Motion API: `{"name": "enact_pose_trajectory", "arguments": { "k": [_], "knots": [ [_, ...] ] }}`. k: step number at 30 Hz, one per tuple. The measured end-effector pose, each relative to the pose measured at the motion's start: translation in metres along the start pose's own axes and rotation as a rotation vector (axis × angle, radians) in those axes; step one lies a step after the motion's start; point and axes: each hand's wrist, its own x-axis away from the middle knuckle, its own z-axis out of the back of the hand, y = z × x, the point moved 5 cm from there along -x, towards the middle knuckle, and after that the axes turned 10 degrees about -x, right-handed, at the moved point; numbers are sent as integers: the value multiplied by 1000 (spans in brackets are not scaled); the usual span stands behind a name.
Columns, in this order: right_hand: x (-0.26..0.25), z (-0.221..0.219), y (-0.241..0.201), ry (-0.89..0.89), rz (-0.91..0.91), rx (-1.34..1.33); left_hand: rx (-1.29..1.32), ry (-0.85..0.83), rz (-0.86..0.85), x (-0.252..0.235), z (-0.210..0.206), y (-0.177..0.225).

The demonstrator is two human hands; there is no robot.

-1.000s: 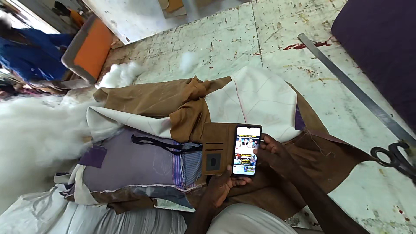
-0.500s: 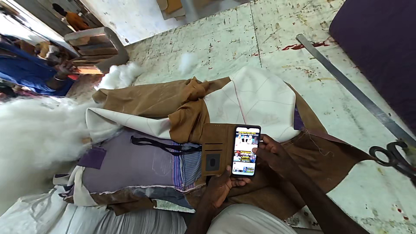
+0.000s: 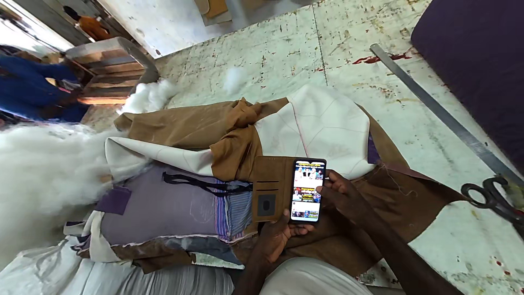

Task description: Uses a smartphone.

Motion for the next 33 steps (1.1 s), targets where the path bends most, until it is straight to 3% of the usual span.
{"name": "enact_pose_trajectory", "arguments": {
  "k": [33],
  "knots": [
    [-9, -3, 2, 11, 11, 14, 9, -35, -16, -3, 6, 3]
  ]
}}
